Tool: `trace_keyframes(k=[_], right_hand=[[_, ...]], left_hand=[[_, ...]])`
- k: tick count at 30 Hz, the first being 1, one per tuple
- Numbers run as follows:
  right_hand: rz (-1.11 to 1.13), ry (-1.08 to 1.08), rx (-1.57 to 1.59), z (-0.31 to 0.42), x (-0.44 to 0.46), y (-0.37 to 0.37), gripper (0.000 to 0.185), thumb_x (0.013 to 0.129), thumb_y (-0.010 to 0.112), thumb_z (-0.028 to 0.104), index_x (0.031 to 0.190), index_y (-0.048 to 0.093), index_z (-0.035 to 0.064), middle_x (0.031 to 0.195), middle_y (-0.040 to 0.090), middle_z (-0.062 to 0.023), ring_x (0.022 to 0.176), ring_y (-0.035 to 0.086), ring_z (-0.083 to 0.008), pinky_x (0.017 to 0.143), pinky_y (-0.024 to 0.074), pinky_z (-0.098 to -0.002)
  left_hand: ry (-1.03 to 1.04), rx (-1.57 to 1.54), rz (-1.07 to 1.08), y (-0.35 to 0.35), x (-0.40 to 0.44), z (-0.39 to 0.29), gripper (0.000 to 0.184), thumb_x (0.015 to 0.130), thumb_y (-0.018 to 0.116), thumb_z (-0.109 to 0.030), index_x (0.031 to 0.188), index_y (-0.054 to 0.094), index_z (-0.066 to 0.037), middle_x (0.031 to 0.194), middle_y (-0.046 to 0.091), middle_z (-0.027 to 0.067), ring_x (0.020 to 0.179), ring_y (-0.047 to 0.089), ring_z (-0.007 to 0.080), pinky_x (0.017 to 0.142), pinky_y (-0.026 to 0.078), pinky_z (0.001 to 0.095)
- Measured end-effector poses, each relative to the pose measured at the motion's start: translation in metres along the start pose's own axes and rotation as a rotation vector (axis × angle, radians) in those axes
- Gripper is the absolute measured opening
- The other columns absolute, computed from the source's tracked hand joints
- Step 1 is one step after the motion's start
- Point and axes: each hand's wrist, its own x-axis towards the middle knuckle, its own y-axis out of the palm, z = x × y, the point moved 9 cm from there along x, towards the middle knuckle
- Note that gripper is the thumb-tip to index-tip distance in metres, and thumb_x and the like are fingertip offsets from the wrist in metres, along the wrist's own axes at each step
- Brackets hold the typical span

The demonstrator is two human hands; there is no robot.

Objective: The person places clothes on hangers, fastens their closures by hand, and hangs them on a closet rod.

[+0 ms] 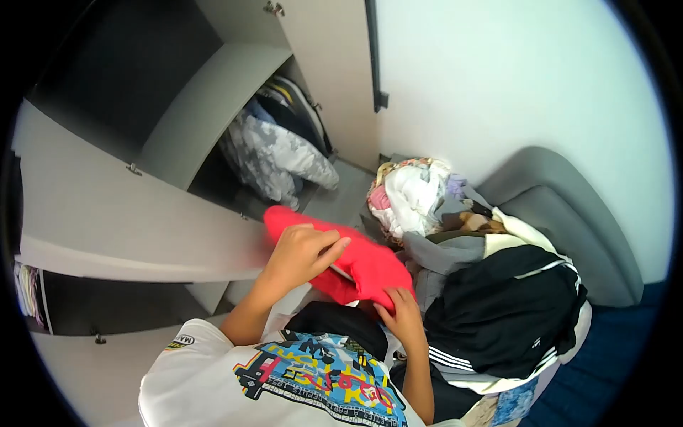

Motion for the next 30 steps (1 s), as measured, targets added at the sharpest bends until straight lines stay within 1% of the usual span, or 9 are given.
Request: trace_keyframes(k=[5, 7, 11, 14, 16, 17, 21, 26, 30], right_hand=[[0.304, -0.237, 0.037, -0.008, 0.076, 0.029, 0.051, 0.080, 0.072, 0.015, 0.128, 0.057, 0.0031, 0.123, 0.060, -0.0214, 0.106, 0.059, -0.0397, 0.093, 0.0480, -0.0433], [0.553, 0.016, 0.280, -0.016, 0.102, 0.045, 0.066, 0.080, 0.069, 0.011, 0.141, 0.045, 0.0040, 0.130, 0.057, -0.0210, 0.120, 0.054, -0.0346, 0.101, 0.0432, -0.0395], [0.828, 0.058, 0.412, -0.008, 0.138, 0.074, 0.077, 0.080, 0.069, 0.009, 0.148, 0.033, 0.0030, 0.129, 0.058, -0.0172, 0.125, 0.052, -0.0266, 0.105, 0.0402, -0.0367], [0.956, -0.198, 0.523, 0.038, 0.165, 0.083, 0.082, 0.079, 0.068, 0.007, 0.150, 0.026, 0.0008, 0.126, 0.059, -0.0128, 0.119, 0.055, -0.0198, 0.101, 0.0436, -0.0342], [0.925, -0.026, 0.736, 0.047, 0.191, 0.086, 0.079, 0.078, 0.068, 0.004, 0.148, 0.031, 0.0005, 0.128, 0.058, -0.0098, 0.113, 0.058, -0.0180, 0.098, 0.0462, -0.0330], [1.086, 0.309, 0.790, 0.026, 0.190, 0.099, 0.073, 0.076, 0.065, 0.000, 0.144, 0.037, 0.0006, 0.128, 0.058, -0.0096, 0.115, 0.056, -0.0178, 0.101, 0.0433, -0.0316], [0.871, 0.408, 0.943, 0.031, 0.231, 0.117, 0.066, 0.076, 0.060, -0.002, 0.140, 0.043, 0.0012, 0.123, 0.060, -0.0083, 0.113, 0.055, -0.0183, 0.099, 0.0429, -0.0315], [0.944, 0.279, 0.775, 0.021, 0.265, 0.170, 0.061, 0.083, 0.059, 0.005, 0.141, 0.042, 0.0027, 0.128, 0.057, -0.0062, 0.114, 0.054, -0.0174, 0.099, 0.0429, -0.0305], [1.134, 0.572, 0.823, 0.006, 0.280, 0.219, 0.055, 0.090, 0.062, 0.017, 0.140, 0.044, 0.0024, 0.127, 0.056, -0.0052, 0.116, 0.052, -0.0158, 0.100, 0.0402, -0.0305]], left_hand=[[0.029, -0.017, 0.047, -0.014, 0.024, 0.014, 0.027, 0.088, 0.066, -0.026, 0.070, 0.062, -0.007, 0.056, 0.057, 0.0119, 0.052, 0.054, 0.0326, 0.053, 0.043, 0.0418], [-0.017, -0.013, 0.044, -0.031, 0.036, 0.028, 0.025, 0.088, 0.067, -0.026, 0.070, 0.064, -0.007, 0.057, 0.058, 0.0109, 0.053, 0.055, 0.0315, 0.054, 0.044, 0.0407], [0.108, -0.037, -0.182, -0.064, 0.068, 0.037, 0.032, 0.084, 0.072, -0.020, 0.062, 0.054, -0.006, 0.052, 0.048, 0.0086, 0.046, 0.041, 0.0288, 0.047, 0.034, 0.0367], [0.110, 0.039, -0.257, -0.089, 0.093, 0.055, 0.032, 0.082, 0.073, -0.020, 0.062, 0.053, -0.006, 0.051, 0.046, 0.0084, 0.046, 0.041, 0.0284, 0.047, 0.034, 0.0361], [0.117, 0.036, -0.364, -0.108, 0.104, 0.070, 0.031, 0.081, 0.074, -0.019, 0.062, 0.053, -0.007, 0.050, 0.044, 0.0079, 0.046, 0.042, 0.0274, 0.047, 0.035, 0.0359], [0.111, 0.035, -0.404, -0.118, 0.109, 0.078, 0.031, 0.081, 0.074, -0.019, 0.062, 0.053, -0.007, 0.050, 0.044, 0.0076, 0.046, 0.042, 0.0269, 0.047, 0.035, 0.0358], [0.053, 0.048, -0.475, -0.133, 0.112, 0.132, 0.031, 0.081, 0.074, -0.017, 0.062, 0.053, -0.006, 0.051, 0.045, 0.0072, 0.047, 0.045, 0.0258, 0.048, 0.037, 0.0357], [-0.065, 0.084, -0.494, -0.134, 0.107, 0.223, 0.030, 0.082, 0.073, -0.015, 0.062, 0.052, -0.005, 0.052, 0.047, 0.0075, 0.047, 0.047, 0.0263, 0.050, 0.038, 0.0359], [-0.287, 0.160, -0.425, -0.150, 0.088, 0.300, 0.021, 0.085, 0.069, -0.013, 0.070, 0.058, -0.003, 0.062, 0.055, 0.0086, 0.058, 0.055, 0.0273, 0.059, 0.042, 0.0347]])
